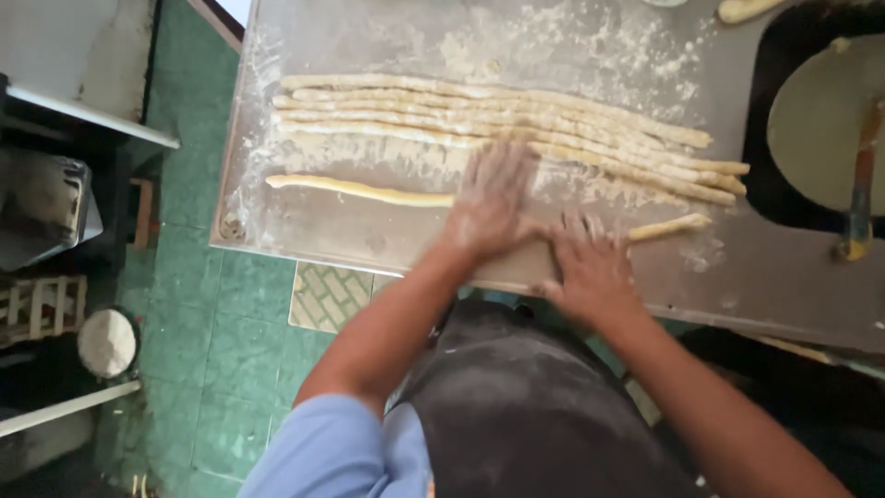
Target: Rolling out dough into thin ropes and cutting them into small gnocchi-sized pieces using a scraper.
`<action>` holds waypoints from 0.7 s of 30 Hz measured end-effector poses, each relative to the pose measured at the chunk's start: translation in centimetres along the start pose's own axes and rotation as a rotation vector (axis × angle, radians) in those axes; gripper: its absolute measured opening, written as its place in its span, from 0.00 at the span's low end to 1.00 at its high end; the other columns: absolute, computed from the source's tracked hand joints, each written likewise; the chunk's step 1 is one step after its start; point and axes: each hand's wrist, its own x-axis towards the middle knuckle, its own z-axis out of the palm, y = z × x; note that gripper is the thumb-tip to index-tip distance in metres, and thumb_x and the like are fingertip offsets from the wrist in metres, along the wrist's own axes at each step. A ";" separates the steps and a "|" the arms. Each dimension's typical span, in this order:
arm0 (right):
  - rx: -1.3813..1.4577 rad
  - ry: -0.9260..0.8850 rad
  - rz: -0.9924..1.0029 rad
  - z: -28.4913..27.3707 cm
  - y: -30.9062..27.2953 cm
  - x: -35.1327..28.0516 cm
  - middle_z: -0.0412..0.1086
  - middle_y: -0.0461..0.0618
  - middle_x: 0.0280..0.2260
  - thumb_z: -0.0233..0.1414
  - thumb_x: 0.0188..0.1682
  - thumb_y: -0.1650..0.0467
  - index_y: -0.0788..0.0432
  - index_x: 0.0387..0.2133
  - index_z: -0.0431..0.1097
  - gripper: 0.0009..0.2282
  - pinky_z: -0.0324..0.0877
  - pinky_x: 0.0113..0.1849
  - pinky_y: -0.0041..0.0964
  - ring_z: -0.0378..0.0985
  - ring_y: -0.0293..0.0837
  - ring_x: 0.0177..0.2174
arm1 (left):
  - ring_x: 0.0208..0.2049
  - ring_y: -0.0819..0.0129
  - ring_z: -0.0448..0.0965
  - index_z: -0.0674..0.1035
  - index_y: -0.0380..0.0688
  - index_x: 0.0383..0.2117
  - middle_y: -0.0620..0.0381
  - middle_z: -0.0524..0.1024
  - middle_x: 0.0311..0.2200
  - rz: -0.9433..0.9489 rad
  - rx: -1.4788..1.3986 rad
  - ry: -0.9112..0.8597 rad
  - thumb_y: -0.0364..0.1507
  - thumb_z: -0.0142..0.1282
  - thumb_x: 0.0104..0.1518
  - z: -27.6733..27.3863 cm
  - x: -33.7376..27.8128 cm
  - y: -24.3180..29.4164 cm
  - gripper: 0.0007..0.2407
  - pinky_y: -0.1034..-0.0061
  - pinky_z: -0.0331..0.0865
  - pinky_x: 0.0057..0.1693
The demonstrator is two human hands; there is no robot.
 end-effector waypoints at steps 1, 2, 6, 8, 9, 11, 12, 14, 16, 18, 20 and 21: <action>0.000 0.000 -0.001 0.4 0.6 -0.1 0.43 0.59 0.69 0.55 0.37 0.47 0.54 0.66 0.50 0.45 0.37 0.61 0.67 0.43 0.59 0.66 | 0.73 0.43 0.45 0.61 0.34 0.68 0.42 0.51 0.71 -0.001 0.000 0.000 0.57 0.57 0.49 0.1 -0.4 -0.3 0.45 0.46 0.43 0.73; 0.018 0.130 -0.048 0.7 1.2 -0.1 0.45 0.60 0.69 0.54 0.39 0.47 0.56 0.67 0.51 0.44 0.38 0.63 0.67 0.45 0.61 0.67 | 0.74 0.44 0.45 0.61 0.34 0.68 0.41 0.51 0.72 0.030 0.028 -0.040 0.57 0.57 0.50 0.1 -0.7 -0.6 0.45 0.47 0.43 0.74; -0.066 0.071 -0.059 -2.4 -1.2 -2.6 0.47 0.62 0.66 0.56 0.34 0.44 0.61 0.63 0.52 0.48 0.39 0.62 0.68 0.47 0.64 0.64 | 0.73 0.45 0.45 0.62 0.37 0.67 0.43 0.50 0.73 -0.034 -0.014 -0.229 0.56 0.59 0.46 -2.2 -5.4 1.4 0.45 0.47 0.41 0.72; -0.068 -0.021 -0.003 -3.3 -0.9 -2.2 0.47 0.58 0.67 0.56 0.32 0.43 0.57 0.65 0.52 0.48 0.39 0.61 0.67 0.46 0.61 0.64 | 0.73 0.44 0.45 0.62 0.38 0.67 0.43 0.49 0.72 -0.011 -0.006 -0.167 0.56 0.59 0.47 -1.3 -3.9 0.4 0.44 0.46 0.41 0.72; -0.058 -0.136 0.035 -3.4 -1.3 -2.6 0.46 0.54 0.69 0.57 0.30 0.43 0.53 0.66 0.52 0.49 0.40 0.61 0.66 0.46 0.57 0.65 | 0.73 0.43 0.45 0.62 0.39 0.67 0.43 0.49 0.72 -0.016 -0.001 -0.122 0.57 0.59 0.47 -0.9 -4.3 0.1 0.44 0.45 0.41 0.72; -0.024 0.089 0.012 -0.9 1.8 -1.4 0.48 0.58 0.69 0.57 0.34 0.46 0.57 0.66 0.54 0.46 0.41 0.62 0.66 0.48 0.61 0.65 | 0.73 0.44 0.45 0.63 0.37 0.68 0.43 0.48 0.72 -0.058 0.033 -0.050 0.57 0.59 0.48 -0.5 -0.6 -1.4 0.45 0.44 0.42 0.72; 0.006 0.324 -0.004 0.4 3.4 -1.0 0.50 0.62 0.69 0.57 0.38 0.49 0.60 0.66 0.55 0.44 0.42 0.63 0.66 0.50 0.64 0.65 | 0.74 0.45 0.44 0.63 0.35 0.69 0.42 0.47 0.73 -0.098 0.073 0.026 0.58 0.58 0.49 -0.3 1.2 -2.0 0.46 0.43 0.42 0.73; 0.003 0.258 0.026 0.0 2.2 -2.4 0.50 0.62 0.67 0.58 0.35 0.49 0.60 0.65 0.55 0.45 0.42 0.63 0.66 0.50 0.63 0.64 | 0.74 0.46 0.42 0.66 0.42 0.66 0.43 0.46 0.73 -0.059 0.031 -0.132 0.57 0.58 0.48 -1.9 -0.6 -0.8 0.42 0.42 0.41 0.72; 0.004 0.197 0.036 -0.3 1.0 -3.8 0.50 0.62 0.65 0.58 0.31 0.49 0.60 0.63 0.55 0.46 0.42 0.63 0.66 0.50 0.63 0.63 | 0.74 0.47 0.40 0.69 0.49 0.63 0.45 0.44 0.73 -0.034 0.004 -0.282 0.57 0.58 0.47 -2.7 -3.1 -0.6 0.38 0.41 0.40 0.71; -0.014 0.292 -0.004 0.5 -0.2 -6.4 0.51 0.62 0.65 0.58 0.34 0.48 0.59 0.62 0.56 0.44 0.43 0.61 0.70 0.51 0.64 0.62 | 0.73 0.48 0.38 0.72 0.60 0.63 0.50 0.45 0.72 0.015 -0.147 -0.294 0.57 0.58 0.47 -1.9 -6.6 -0.7 0.35 0.39 0.37 0.70; -0.078 0.217 0.093 0.9 2.1 -4.0 0.51 0.61 0.66 0.58 0.35 0.49 0.58 0.63 0.55 0.43 0.43 0.62 0.68 0.51 0.62 0.63 | 0.73 0.47 0.38 0.71 0.60 0.63 0.49 0.45 0.72 0.004 -0.069 -0.254 0.56 0.58 0.47 -1.5 -2.9 -1.5 0.35 0.38 0.37 0.70; -0.129 0.138 0.170 1.4 3.1 -3.4 0.50 0.61 0.68 0.59 0.35 0.50 0.56 0.64 0.55 0.43 0.43 0.62 0.67 0.51 0.60 0.64 | 0.73 0.46 0.38 0.71 0.59 0.63 0.48 0.45 0.72 -0.025 0.019 -0.215 0.55 0.59 0.46 -1.2 -1.6 -1.6 0.35 0.37 0.36 0.70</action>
